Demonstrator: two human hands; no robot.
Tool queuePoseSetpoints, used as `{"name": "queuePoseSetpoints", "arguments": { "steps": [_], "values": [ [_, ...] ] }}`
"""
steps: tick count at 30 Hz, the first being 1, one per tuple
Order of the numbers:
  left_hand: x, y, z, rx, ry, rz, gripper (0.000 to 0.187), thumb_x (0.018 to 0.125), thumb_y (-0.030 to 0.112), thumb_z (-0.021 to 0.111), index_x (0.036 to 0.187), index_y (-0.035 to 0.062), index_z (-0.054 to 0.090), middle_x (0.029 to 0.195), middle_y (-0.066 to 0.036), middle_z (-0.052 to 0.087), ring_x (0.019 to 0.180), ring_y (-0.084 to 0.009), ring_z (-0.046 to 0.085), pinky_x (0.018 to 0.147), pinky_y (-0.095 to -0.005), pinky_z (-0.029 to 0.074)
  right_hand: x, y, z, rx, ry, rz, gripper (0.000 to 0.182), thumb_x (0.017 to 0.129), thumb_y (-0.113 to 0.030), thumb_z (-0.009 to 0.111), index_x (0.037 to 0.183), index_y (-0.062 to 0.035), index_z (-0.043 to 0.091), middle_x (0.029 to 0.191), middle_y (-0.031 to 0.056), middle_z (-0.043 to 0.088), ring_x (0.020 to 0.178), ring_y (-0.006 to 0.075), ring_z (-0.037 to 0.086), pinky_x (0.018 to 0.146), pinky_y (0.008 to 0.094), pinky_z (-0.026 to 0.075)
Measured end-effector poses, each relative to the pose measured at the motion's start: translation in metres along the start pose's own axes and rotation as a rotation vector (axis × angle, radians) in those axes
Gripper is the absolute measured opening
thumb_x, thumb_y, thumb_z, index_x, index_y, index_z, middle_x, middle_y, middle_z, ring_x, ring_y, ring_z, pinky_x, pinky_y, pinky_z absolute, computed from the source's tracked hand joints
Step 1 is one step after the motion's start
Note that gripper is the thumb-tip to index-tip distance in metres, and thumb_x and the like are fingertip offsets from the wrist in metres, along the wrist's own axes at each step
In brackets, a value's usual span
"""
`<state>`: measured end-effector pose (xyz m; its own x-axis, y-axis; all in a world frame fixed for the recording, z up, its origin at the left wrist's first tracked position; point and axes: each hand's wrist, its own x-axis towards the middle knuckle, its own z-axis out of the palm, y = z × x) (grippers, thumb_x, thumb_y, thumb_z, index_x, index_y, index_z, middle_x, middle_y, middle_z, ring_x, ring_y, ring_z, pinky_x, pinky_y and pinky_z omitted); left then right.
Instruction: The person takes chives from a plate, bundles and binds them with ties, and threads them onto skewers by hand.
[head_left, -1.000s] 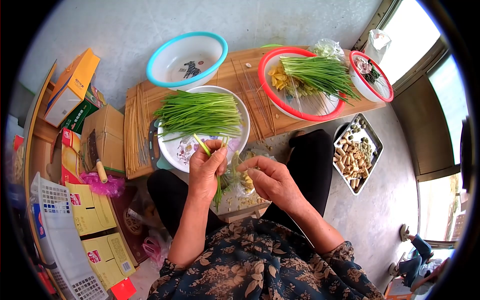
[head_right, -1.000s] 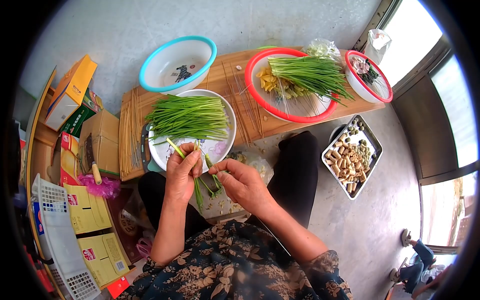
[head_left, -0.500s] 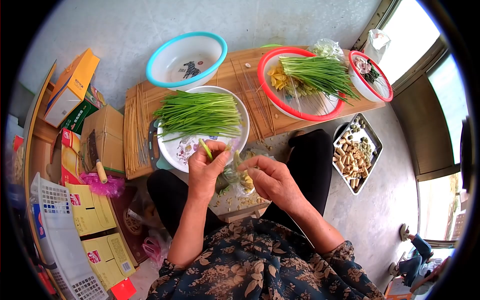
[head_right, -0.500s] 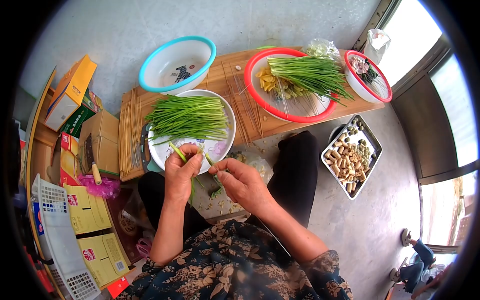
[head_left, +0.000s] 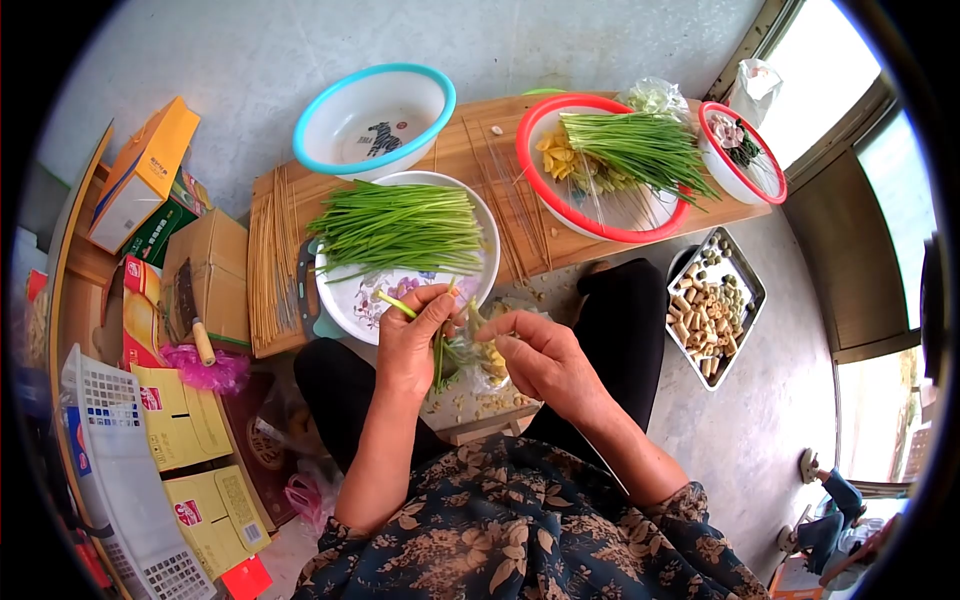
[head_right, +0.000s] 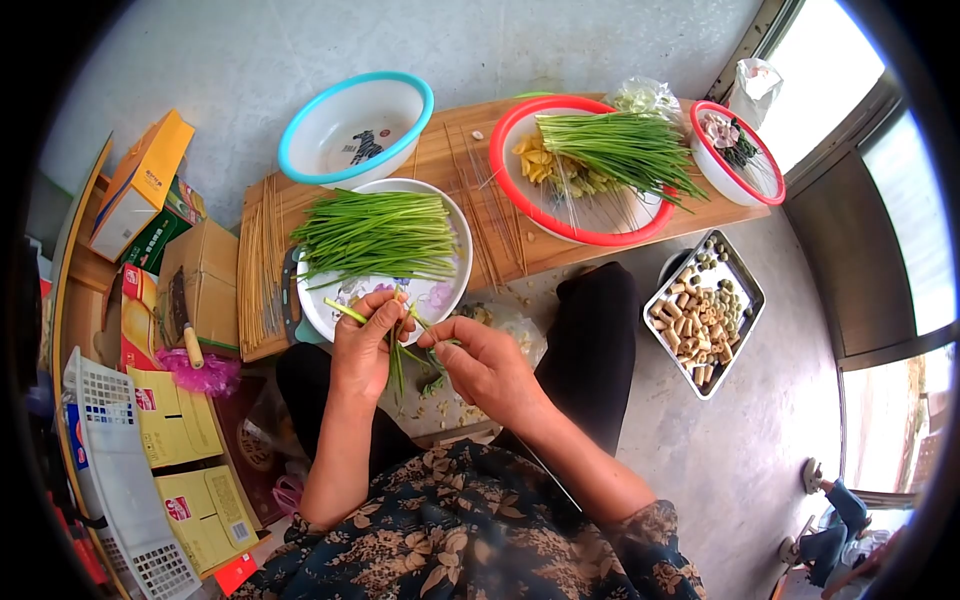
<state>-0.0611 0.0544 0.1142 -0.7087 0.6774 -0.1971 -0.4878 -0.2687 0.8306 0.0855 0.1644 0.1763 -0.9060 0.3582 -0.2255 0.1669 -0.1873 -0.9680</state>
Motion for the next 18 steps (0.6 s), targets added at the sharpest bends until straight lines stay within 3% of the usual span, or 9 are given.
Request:
{"name": "queuePoseSetpoints", "arguments": {
  "steps": [18],
  "values": [
    [-0.0035, 0.0004, 0.0051, -0.016, 0.011, -0.004, 0.021, 0.085, 0.012, 0.070, 0.101, -0.0006, 0.065, 0.083, -0.003, 0.063, 0.068, -0.0130, 0.057, 0.062, -0.0245, 0.047, 0.0001, -0.0008, 0.0002, 0.002, -0.006, 0.011, 0.019, 0.096, -0.013, 0.049, 0.107, -0.0010, 0.059, 0.055, -0.0050, 0.042, 0.046, 0.0037, 0.038, 0.044, 0.0205, 0.031]
  ]
}}
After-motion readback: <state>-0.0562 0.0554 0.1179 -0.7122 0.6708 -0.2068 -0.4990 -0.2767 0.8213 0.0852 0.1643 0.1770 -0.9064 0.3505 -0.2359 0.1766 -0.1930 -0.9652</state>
